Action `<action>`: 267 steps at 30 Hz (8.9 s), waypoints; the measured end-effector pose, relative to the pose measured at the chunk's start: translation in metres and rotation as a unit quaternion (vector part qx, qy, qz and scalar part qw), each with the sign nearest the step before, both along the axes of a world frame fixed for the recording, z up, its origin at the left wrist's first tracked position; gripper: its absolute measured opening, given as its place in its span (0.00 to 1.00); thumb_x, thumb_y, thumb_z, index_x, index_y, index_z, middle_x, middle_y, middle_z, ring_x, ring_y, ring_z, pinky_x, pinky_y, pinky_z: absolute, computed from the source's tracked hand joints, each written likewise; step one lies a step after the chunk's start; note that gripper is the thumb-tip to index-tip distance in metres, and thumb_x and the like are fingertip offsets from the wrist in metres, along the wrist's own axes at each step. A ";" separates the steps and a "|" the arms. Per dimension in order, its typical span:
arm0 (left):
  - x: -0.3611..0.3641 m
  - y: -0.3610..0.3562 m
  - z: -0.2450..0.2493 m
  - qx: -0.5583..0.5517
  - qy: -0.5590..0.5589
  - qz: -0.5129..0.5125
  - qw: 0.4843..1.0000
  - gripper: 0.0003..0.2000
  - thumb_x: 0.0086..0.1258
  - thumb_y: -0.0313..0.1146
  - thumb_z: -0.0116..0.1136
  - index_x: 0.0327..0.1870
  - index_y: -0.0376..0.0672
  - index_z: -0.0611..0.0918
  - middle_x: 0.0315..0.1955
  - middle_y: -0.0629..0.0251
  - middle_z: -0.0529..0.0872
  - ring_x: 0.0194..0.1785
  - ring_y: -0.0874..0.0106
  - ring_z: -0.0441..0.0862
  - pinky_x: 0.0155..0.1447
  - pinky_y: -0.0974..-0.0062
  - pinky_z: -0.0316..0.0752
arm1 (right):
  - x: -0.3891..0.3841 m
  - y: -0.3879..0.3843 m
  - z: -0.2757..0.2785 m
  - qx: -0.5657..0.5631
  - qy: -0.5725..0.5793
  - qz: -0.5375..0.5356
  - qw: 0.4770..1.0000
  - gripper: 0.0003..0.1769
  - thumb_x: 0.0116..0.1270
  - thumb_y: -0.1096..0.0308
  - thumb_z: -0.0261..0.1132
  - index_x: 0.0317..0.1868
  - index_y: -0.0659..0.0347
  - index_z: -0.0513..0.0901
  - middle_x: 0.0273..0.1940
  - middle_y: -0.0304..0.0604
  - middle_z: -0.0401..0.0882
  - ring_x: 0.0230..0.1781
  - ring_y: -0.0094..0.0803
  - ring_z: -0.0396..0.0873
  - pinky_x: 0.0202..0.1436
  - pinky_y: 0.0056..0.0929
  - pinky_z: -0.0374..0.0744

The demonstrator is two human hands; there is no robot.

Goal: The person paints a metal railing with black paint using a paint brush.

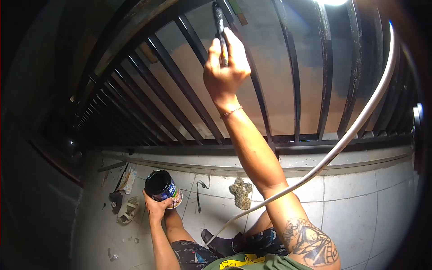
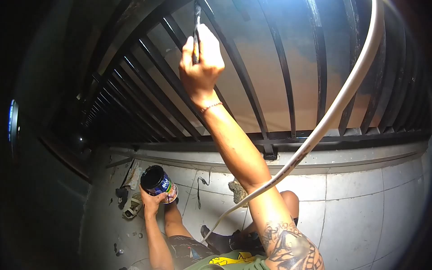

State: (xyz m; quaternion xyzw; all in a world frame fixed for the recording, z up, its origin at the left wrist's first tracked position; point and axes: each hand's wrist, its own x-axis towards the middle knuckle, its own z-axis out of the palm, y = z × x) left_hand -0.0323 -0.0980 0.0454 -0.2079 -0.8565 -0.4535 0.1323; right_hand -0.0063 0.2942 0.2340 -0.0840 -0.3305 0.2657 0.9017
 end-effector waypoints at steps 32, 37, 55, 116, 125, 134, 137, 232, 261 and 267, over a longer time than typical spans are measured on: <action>0.005 -0.011 0.006 0.003 0.001 0.017 1.000 0.41 0.36 0.30 0.79 0.56 0.37 0.68 0.50 0.55 0.78 0.53 0.62 0.77 0.60 0.65 0.72 | 0.037 0.047 0.000 0.073 -0.135 0.204 0.967 0.11 0.59 0.73 0.67 0.44 0.62 0.86 0.31 0.46 0.86 0.31 0.31 0.86 0.40 0.25 0.82; 0.006 -0.011 0.002 0.003 -0.017 0.013 1.000 0.41 0.36 0.30 0.79 0.56 0.38 0.68 0.50 0.55 0.78 0.54 0.62 0.77 0.60 0.65 0.72 | -0.010 0.014 0.021 -0.008 0.025 0.066 0.997 0.14 0.62 0.75 0.67 0.49 0.68 0.84 0.36 0.45 0.87 0.33 0.24 0.83 0.39 0.23 0.81; -0.007 0.001 -0.016 0.049 -0.023 -0.014 0.998 0.41 0.35 0.27 0.75 0.57 0.37 0.68 0.50 0.55 0.79 0.54 0.61 0.78 0.61 0.63 0.72 | 0.077 0.019 -0.059 0.192 -0.123 0.037 0.973 0.09 0.60 0.82 0.66 0.42 0.71 0.83 0.41 0.55 0.85 0.38 0.34 0.86 0.43 0.29 0.83; -0.003 0.112 -0.051 0.115 -0.103 -0.251 0.956 0.45 0.34 0.34 0.83 0.59 0.39 0.68 0.51 0.57 0.79 0.53 0.65 0.79 0.58 0.67 0.75 | 0.171 0.115 -0.028 0.377 -0.556 -0.432 0.602 0.23 0.47 0.76 0.64 0.48 0.65 0.79 0.48 0.48 0.78 0.40 0.39 0.79 0.46 0.29 0.81; 0.000 0.115 -0.048 0.126 -0.124 -0.263 0.949 0.45 0.36 0.34 0.82 0.60 0.39 0.68 0.51 0.58 0.79 0.54 0.65 0.78 0.60 0.67 0.73 | 0.201 0.071 -0.175 0.416 -0.732 -0.199 0.502 0.07 0.55 0.71 0.63 0.34 0.61 0.78 0.37 0.44 0.76 0.34 0.33 0.78 0.40 0.28 0.81; 0.001 0.108 -0.048 0.112 -0.114 -0.252 0.955 0.45 0.36 0.35 0.81 0.60 0.38 0.68 0.52 0.59 0.78 0.55 0.66 0.77 0.62 0.68 0.72 | 0.200 0.099 -0.057 0.348 -0.667 -0.171 0.637 0.16 0.52 0.80 0.70 0.43 0.61 0.83 0.42 0.46 0.84 0.42 0.40 0.84 0.47 0.31 0.83; 0.000 0.104 -0.051 0.099 -0.112 -0.245 0.958 0.44 0.37 0.34 0.81 0.60 0.38 0.67 0.51 0.59 0.78 0.55 0.66 0.78 0.61 0.68 0.73 | 0.203 0.096 -0.039 0.409 -0.537 -0.330 0.660 0.21 0.47 0.78 0.70 0.47 0.61 0.83 0.42 0.46 0.84 0.42 0.40 0.84 0.46 0.30 0.83; -0.018 0.092 -0.093 0.134 -0.114 -0.236 0.956 0.43 0.38 0.37 0.84 0.58 0.36 0.71 0.48 0.58 0.81 0.51 0.67 0.80 0.57 0.70 0.75 | 0.126 0.064 -0.096 0.231 -0.684 -0.312 0.618 0.05 0.58 0.69 0.67 0.33 0.55 0.78 0.33 0.43 0.79 0.30 0.43 0.81 0.31 0.35 0.81; 0.007 0.091 -0.037 0.063 -0.146 -0.193 0.968 0.44 0.38 0.31 0.83 0.60 0.38 0.68 0.51 0.60 0.77 0.54 0.69 0.76 0.60 0.69 0.72 | 0.110 0.065 -0.240 -0.336 0.256 0.504 0.754 0.08 0.70 0.69 0.61 0.39 0.65 0.75 0.32 0.47 0.80 0.29 0.31 0.82 0.34 0.18 0.85; 0.019 0.083 -0.025 0.087 -0.163 -0.166 0.969 0.44 0.40 0.27 0.81 0.62 0.39 0.67 0.53 0.61 0.76 0.54 0.68 0.76 0.61 0.69 0.73 | 0.073 0.077 -0.271 -0.367 0.219 0.518 0.741 0.10 0.68 0.70 0.63 0.40 0.69 0.74 0.35 0.48 0.79 0.33 0.40 0.85 0.40 0.29 0.88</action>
